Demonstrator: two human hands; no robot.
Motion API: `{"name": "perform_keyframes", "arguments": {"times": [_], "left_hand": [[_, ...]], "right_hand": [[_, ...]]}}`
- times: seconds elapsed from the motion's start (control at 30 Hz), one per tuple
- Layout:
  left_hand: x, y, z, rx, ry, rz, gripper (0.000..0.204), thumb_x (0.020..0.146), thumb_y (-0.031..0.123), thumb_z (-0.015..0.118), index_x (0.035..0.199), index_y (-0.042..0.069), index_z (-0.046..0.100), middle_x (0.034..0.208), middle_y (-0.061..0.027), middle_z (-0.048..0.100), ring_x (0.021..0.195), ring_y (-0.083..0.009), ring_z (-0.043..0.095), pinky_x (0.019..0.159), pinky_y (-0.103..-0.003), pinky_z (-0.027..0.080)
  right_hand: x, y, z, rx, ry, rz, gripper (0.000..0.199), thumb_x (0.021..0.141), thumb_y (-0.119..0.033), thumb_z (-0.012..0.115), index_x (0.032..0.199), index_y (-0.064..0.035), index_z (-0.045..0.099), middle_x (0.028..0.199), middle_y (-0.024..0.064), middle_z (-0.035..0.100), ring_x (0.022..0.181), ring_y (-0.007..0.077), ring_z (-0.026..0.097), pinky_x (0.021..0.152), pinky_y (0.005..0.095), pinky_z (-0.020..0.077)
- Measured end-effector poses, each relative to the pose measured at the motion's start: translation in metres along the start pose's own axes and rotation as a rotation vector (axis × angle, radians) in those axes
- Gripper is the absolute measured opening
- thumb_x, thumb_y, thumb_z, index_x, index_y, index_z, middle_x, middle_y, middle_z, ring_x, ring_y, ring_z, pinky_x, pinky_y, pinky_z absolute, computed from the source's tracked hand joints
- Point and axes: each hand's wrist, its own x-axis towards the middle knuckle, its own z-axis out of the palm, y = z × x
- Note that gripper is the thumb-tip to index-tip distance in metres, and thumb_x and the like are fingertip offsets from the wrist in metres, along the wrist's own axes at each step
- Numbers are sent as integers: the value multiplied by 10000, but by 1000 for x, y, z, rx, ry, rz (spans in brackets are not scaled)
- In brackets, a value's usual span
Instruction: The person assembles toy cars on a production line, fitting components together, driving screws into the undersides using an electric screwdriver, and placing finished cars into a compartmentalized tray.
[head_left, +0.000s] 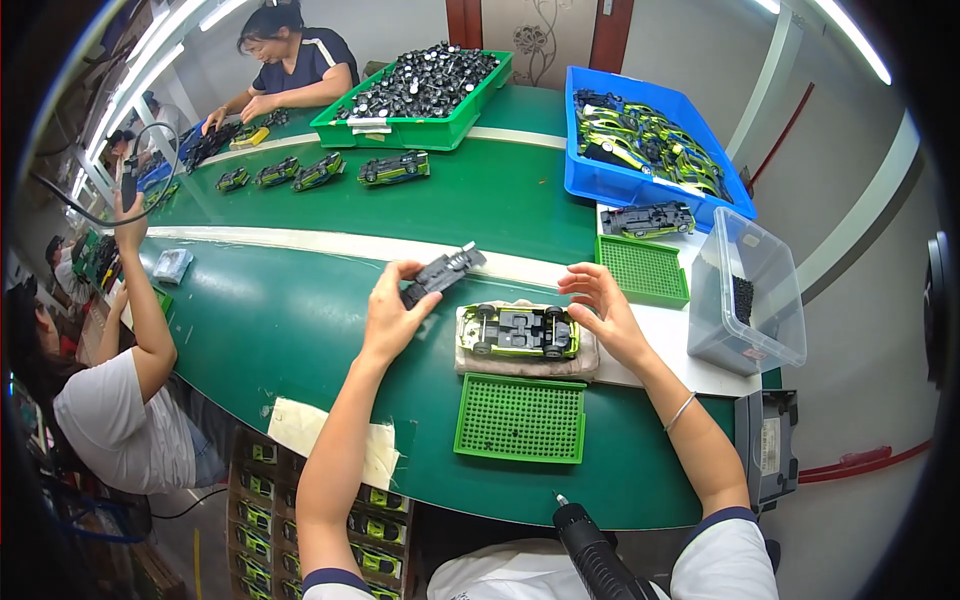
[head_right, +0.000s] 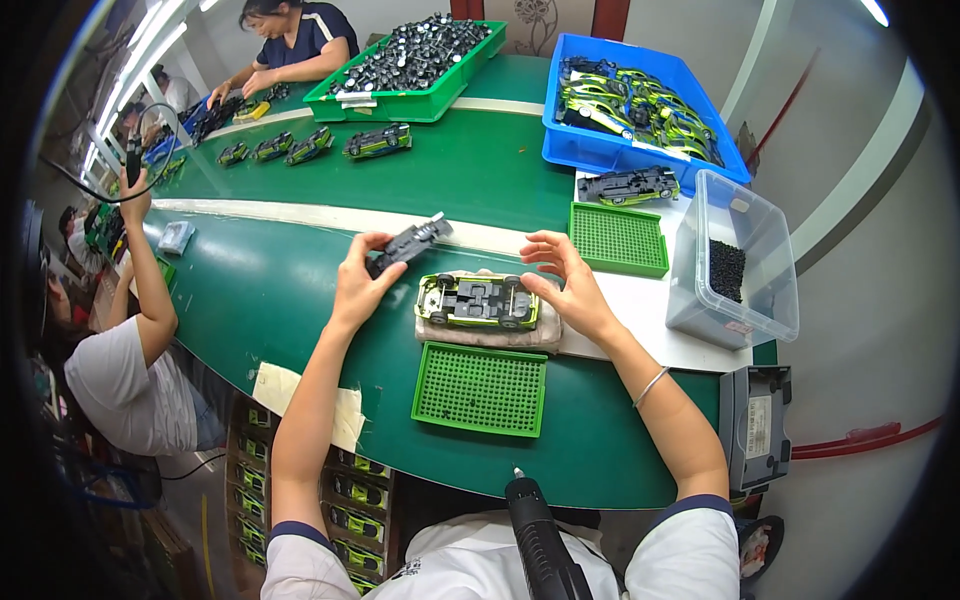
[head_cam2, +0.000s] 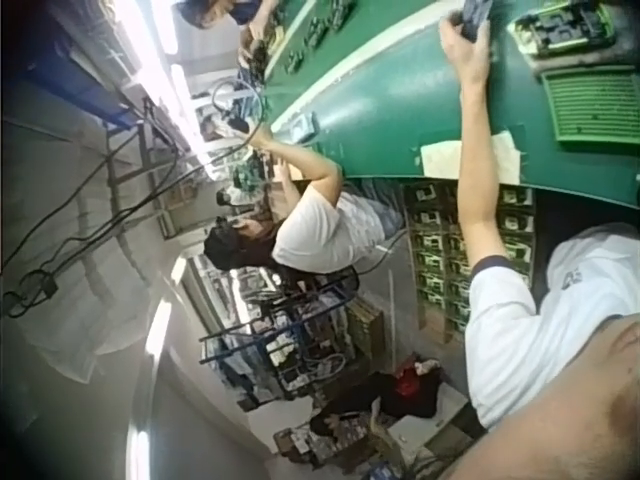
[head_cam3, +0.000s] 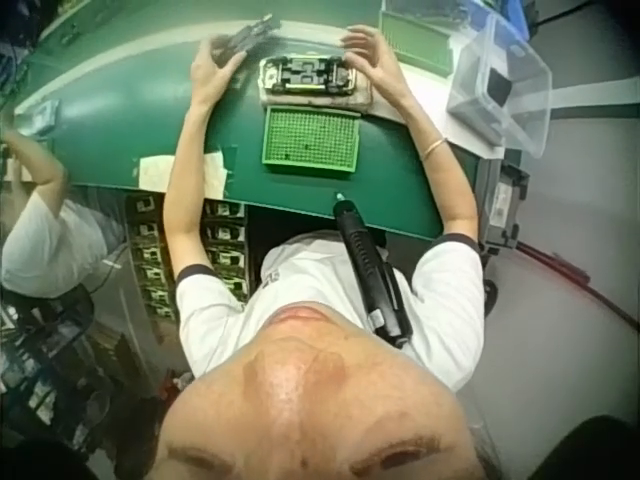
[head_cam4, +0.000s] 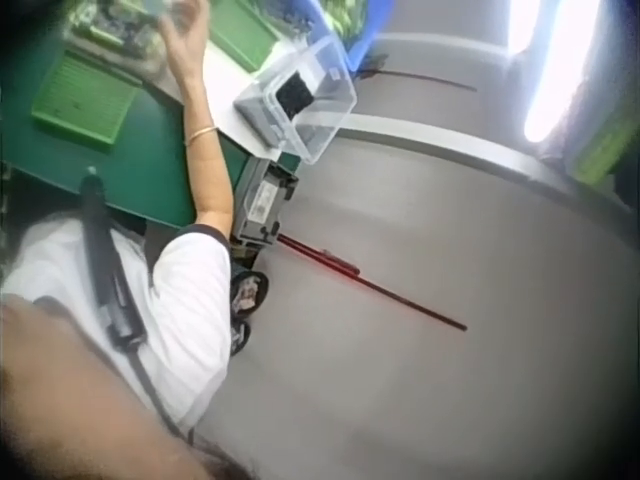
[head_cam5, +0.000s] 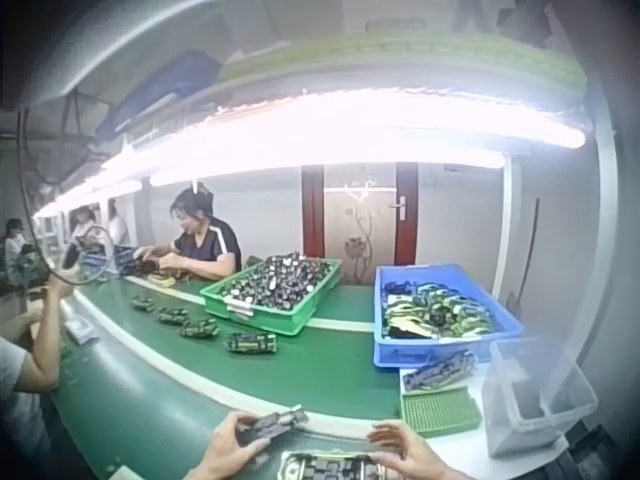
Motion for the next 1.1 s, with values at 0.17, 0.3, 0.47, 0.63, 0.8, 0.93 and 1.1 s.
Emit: {"name": "perform_keyframes", "arguments": {"times": [0.17, 0.3, 0.47, 0.63, 0.8, 0.93, 1.1], "left_hand": [[-3, 37, -7, -297, -39, 198, 523, 658, 75, 688, 1107, 27, 425, 1057, -130, 574, 1034, -223, 518, 926, -329, 359], [-10, 60, -3, -325, -164, 243, 576, 632, 73, 703, 1124, 43, 406, 1077, -130, 571, 1059, -223, 511, 945, -348, 343], [-14, 69, 4, -352, -234, 259, 607, 622, 85, 716, 1137, 61, 395, 1087, -104, 580, 1064, -220, 510, 956, -350, 332], [-10, 69, 0, -327, -256, 297, 837, 574, 197, 779, 1259, 71, 316, 1225, -111, 483, 1166, -233, 419, 996, -385, 281], [-4, 49, -19, -238, -431, 155, 677, 582, 282, 769, 1162, 68, 494, 1182, -81, 501, 1145, -236, 414, 999, -364, 278], [-6, 36, -17, -117, -477, 104, 662, 583, 290, 765, 1154, 78, 504, 1170, -74, 509, 1139, -237, 419, 991, -364, 292], [-4, 38, -15, -131, -480, 131, 554, 618, 278, 741, 1102, 88, 549, 1109, -69, 544, 1099, -235, 446, 967, -366, 318]], "right_hand": [[1, -21, -7, -114, 14, -134, 531, 760, -177, 635, 1201, -57, 365, 1187, 108, 466, 1112, 199, 452, 965, 342, 336], [3, -44, 0, -189, -98, -191, 741, 673, -179, 723, 1286, -65, 322, 1225, 103, 454, 1101, 214, 471, 965, 354, 349], [-6, -62, 17, -150, -64, -128, 606, 671, -35, 701, 1215, -44, 433, 1128, 83, 518, 1031, 163, 509, 934, 306, 385], [-6, -63, 15, -1, -40, -104, 526, 686, -29, 692, 1153, -3, 453, 1085, 90, 533, 1010, 162, 515, 937, 313, 379], [-4, -63, 5, -25, 23, -103, 517, 680, -47, 702, 1139, -8, 468, 1065, 88, 558, 1012, 158, 528, 955, 305, 373], [-4, -60, 10, -18, 21, -73, 516, 681, -58, 703, 1137, -6, 468, 1060, 84, 554, 1007, 157, 522, 948, 310, 367], [-4, -53, 14, -14, 8, -74, 511, 694, -69, 696, 1142, 2, 460, 1054, 81, 546, 1009, 156, 512, 941, 316, 367]]}}
